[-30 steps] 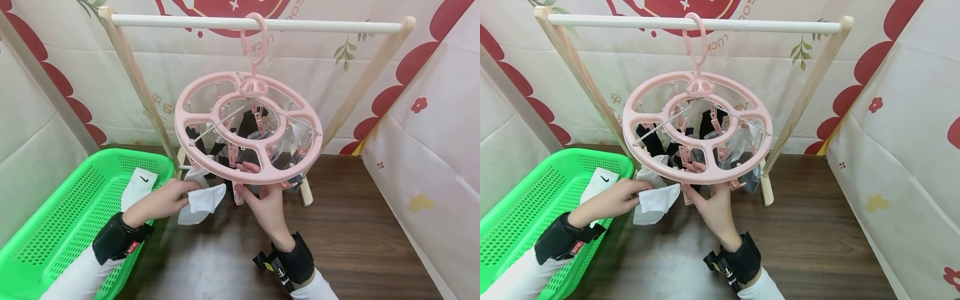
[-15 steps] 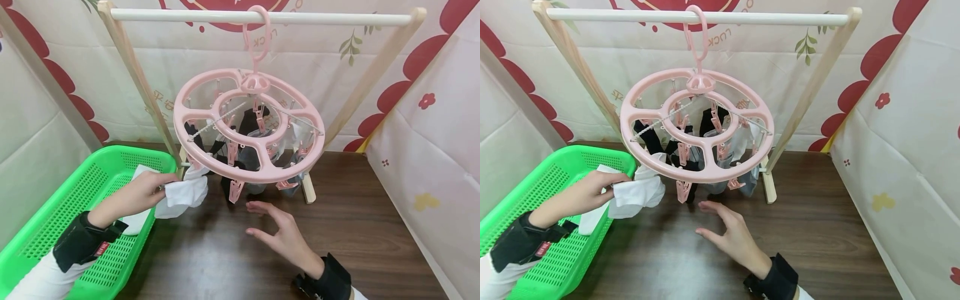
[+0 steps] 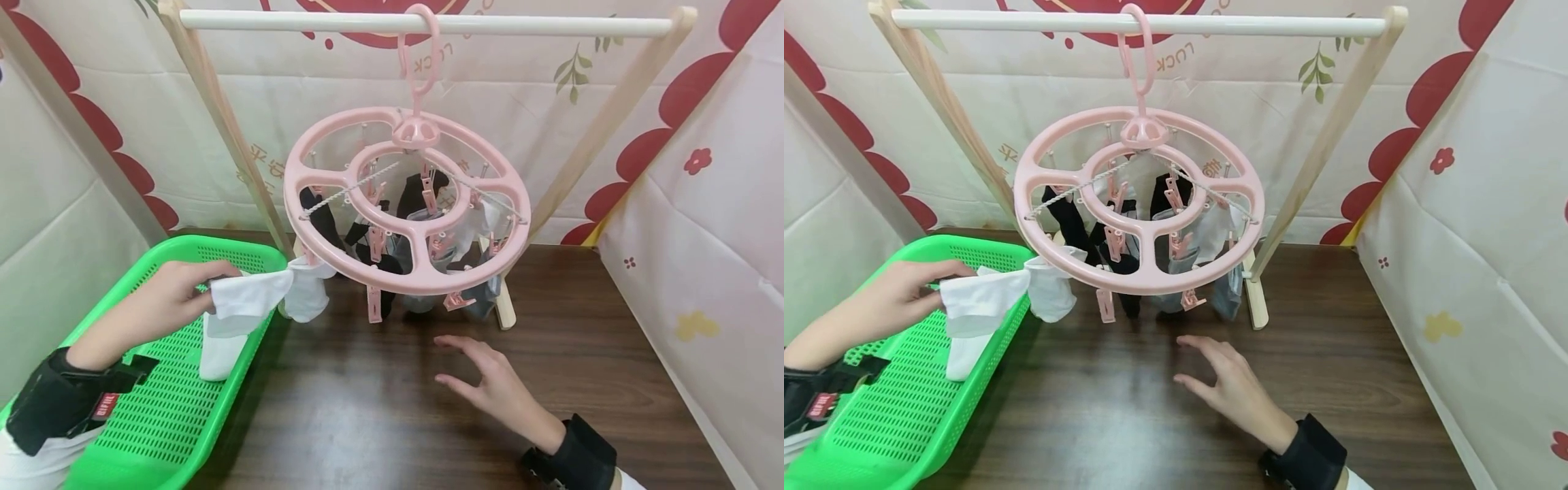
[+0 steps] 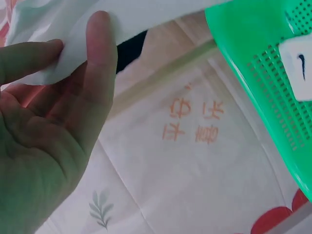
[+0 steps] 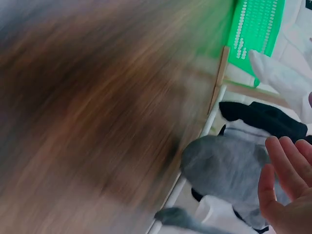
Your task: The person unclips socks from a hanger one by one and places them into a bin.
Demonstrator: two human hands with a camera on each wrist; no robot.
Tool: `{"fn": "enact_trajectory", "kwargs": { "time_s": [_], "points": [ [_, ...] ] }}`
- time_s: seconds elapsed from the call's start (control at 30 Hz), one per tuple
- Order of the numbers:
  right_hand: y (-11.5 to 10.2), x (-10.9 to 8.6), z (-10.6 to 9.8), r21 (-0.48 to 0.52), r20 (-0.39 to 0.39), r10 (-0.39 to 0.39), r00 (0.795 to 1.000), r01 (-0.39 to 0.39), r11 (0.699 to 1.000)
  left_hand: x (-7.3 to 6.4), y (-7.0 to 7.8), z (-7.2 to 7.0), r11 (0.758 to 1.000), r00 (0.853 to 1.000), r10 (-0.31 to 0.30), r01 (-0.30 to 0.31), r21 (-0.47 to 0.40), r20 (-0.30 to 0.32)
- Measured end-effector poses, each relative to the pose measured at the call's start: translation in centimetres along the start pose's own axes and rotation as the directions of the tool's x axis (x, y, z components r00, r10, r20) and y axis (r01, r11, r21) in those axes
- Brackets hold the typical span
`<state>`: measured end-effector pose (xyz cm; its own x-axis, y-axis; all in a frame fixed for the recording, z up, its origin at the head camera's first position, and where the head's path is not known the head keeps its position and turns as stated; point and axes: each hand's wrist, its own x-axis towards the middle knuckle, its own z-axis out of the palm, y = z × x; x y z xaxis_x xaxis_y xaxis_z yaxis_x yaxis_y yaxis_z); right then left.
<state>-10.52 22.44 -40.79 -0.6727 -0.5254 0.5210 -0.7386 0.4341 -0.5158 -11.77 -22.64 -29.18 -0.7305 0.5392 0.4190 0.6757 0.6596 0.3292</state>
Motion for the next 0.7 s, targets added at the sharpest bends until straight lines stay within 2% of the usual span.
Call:
{"fn": "enact_trajectory", "kwargs": {
  "time_s": [0.2, 0.3, 0.47, 0.6, 0.7],
  "points": [
    [1.0, -0.5, -1.5, -0.062, -0.002, 0.006, 1.0, -0.007, 0.998, -1.4, -1.2, -0.5, 0.999, 0.999, -0.039, 0.04, 0.031, -0.029],
    [1.5, -0.9, -2.3, -0.086, 0.006, 0.022, 1.0, -0.022, 0.996, -2.1, -2.2, -0.7, 0.995, 0.996, -0.086, 0.087, 0.04, -0.026],
    [2.4, -1.7, -3.7, -0.136, 0.003, 0.008, 1.0, -0.007, 0.991, -3.4, -3.8, -0.7, 0.984, 0.987, -0.161, 0.158, 0.076, 0.023],
    [3.2, -1.9, -4.7, -0.17, -0.018, -0.012, 1.0, 0.008, 0.985, -4.1, -4.9, -0.3, 0.983, 0.982, -0.175, 0.17, 0.072, 0.069],
    [3.5, -1.6, -5.6, -0.18, -0.039, -0.016, 0.999, 0.008, 0.984, -4.3, -5.4, 0.1, 0.982, 0.98, -0.182, 0.176, 0.072, 0.079]
  ]
}}
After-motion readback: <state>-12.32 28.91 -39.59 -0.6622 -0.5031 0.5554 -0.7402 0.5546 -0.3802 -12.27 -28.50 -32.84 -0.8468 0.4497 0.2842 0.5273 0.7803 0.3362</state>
